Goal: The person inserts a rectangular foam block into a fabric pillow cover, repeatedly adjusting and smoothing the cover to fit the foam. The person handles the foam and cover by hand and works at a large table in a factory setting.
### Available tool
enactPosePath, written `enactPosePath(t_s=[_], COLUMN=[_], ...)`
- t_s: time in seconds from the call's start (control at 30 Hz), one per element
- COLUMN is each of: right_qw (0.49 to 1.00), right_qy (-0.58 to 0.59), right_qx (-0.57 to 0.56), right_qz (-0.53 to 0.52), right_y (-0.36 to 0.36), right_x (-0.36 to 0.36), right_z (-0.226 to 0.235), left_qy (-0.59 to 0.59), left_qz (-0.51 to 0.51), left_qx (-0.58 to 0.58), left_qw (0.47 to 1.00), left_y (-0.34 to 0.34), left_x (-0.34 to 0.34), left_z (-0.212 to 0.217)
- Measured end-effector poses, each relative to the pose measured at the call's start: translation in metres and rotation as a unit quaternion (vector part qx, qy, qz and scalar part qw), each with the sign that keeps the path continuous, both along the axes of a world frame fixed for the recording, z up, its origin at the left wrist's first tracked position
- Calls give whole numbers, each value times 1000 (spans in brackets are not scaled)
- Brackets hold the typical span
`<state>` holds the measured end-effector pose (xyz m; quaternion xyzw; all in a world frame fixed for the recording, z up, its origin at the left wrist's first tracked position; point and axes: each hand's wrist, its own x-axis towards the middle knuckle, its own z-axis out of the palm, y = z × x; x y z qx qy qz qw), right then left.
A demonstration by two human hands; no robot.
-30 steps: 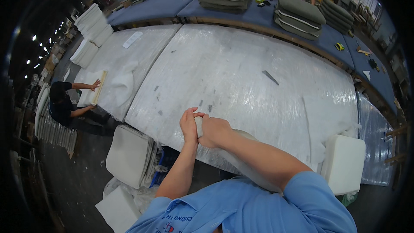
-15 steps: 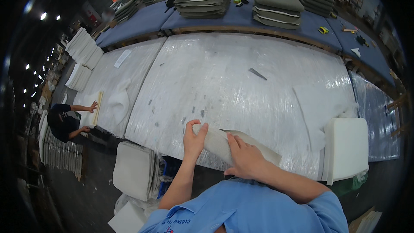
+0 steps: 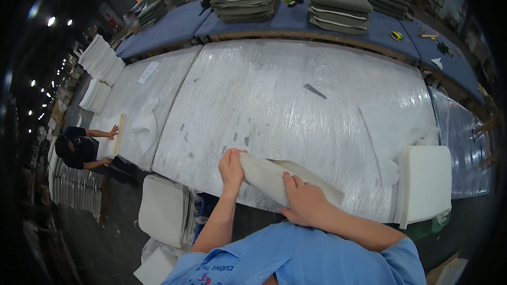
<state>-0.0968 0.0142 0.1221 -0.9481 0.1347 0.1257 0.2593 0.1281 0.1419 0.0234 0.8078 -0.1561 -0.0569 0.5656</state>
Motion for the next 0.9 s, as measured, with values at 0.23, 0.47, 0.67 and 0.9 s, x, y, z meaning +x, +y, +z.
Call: enactPosePath(t_s=[0.23,0.47,0.67,0.9], right_qw=[998,985,940,965], right_qy=[-33,16,30,53], right_qx=[11,146,312,254], right_qz=[47,90,138,-42], right_y=[8,-20,-76,-76], right_x=[117,142,6,-150], right_z=[-13,-15,-16,18], left_qy=[-36,-44,-1,51], left_qz=[6,-36,-39,-28], left_qx=[2,35,-26,-98], left_qw=[999,998,999,994], left_y=[-6,-9,-3,-26], left_x=[22,31,28,23], left_z=[-19,-16,-17,-15])
